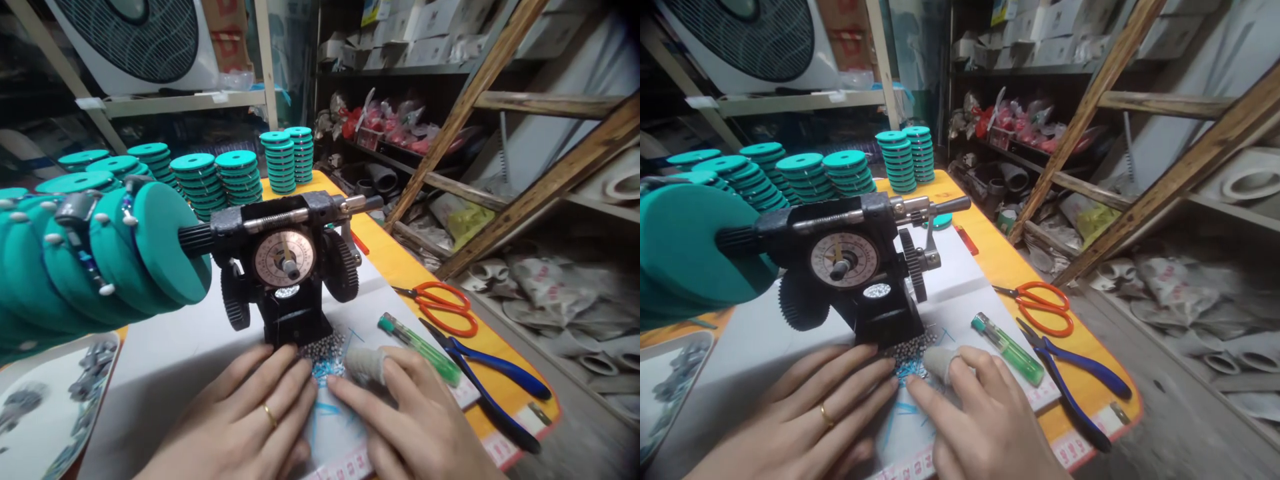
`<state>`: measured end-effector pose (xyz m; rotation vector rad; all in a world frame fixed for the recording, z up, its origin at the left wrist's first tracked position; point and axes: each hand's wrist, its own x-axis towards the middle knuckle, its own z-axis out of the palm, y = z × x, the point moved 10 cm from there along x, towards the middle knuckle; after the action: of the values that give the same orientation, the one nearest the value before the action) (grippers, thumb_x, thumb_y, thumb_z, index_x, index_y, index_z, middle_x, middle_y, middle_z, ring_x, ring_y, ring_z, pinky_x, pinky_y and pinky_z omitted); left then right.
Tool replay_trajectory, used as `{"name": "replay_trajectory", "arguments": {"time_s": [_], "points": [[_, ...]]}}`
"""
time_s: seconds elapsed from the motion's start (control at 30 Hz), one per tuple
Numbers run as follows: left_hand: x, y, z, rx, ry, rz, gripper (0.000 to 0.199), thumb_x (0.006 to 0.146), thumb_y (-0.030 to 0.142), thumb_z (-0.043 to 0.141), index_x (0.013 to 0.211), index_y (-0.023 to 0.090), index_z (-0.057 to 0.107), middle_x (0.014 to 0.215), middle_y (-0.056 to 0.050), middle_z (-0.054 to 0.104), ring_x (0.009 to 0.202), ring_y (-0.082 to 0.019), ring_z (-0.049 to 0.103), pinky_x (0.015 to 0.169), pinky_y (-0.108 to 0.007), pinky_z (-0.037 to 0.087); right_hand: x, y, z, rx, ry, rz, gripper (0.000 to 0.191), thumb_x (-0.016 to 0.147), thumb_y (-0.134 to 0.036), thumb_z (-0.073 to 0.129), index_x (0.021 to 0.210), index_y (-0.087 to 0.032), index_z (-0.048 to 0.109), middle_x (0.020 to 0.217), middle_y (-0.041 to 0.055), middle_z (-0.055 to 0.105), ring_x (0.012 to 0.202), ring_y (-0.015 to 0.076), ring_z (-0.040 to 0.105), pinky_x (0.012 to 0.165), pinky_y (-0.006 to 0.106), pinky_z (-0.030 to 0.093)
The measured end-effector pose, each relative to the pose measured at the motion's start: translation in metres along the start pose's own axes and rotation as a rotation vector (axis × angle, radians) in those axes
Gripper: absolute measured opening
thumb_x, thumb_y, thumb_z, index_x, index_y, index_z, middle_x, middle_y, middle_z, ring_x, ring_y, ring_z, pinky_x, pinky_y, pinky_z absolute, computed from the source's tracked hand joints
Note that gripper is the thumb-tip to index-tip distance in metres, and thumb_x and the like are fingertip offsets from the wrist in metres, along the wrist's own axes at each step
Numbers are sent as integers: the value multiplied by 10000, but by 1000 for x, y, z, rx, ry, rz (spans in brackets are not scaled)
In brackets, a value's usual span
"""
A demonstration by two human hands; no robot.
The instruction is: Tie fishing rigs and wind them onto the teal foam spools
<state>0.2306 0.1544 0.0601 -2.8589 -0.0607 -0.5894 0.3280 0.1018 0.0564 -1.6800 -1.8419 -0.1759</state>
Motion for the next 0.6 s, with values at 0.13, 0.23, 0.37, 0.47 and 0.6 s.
{"name": "replay_trajectory", "arguments": {"time_s": [0.13,0.23,0.37,0.47,0.6], "points": [[1,-1,2,32,-21,0,350,863,417,555,1150,237,645,1234,16,615,1188,-184,494,1124,-331,194,2,-1,3,-24,-16,30,347,843,-133,446,1083,-205,686,918,64,595,984,209,468,862,306,406],[-2,-2,1,2,-6,4,357,844,441,577,1128,239,654,1243,8,609,1206,-198,475,1123,-341,196,1,4,2,-18,10,66,325,835,-118,448,1028,-190,700,959,73,597,993,209,466,879,306,405],[-1,-4,3,-2,-33,-1,344,838,443,586,1114,250,656,1257,13,598,1234,-201,444,1129,-336,177,1,-1,4,-33,-8,-14,347,821,-139,472,1082,-226,683,933,57,604,941,196,474,857,297,413],[1,-5,5,7,-64,-13,389,852,458,560,1168,241,626,1298,9,567,1255,-196,421,1141,-329,144,1,-7,4,-54,-18,-69,352,806,-148,510,1101,-250,674,971,35,620,950,185,480,853,281,406],[0,-4,7,7,-88,-6,379,865,445,545,1157,217,627,1320,-13,547,1293,-207,378,1159,-363,108,4,-8,8,-100,-50,-67,374,818,-190,519,1155,-279,652,959,19,626,976,184,483,880,284,383]]}}
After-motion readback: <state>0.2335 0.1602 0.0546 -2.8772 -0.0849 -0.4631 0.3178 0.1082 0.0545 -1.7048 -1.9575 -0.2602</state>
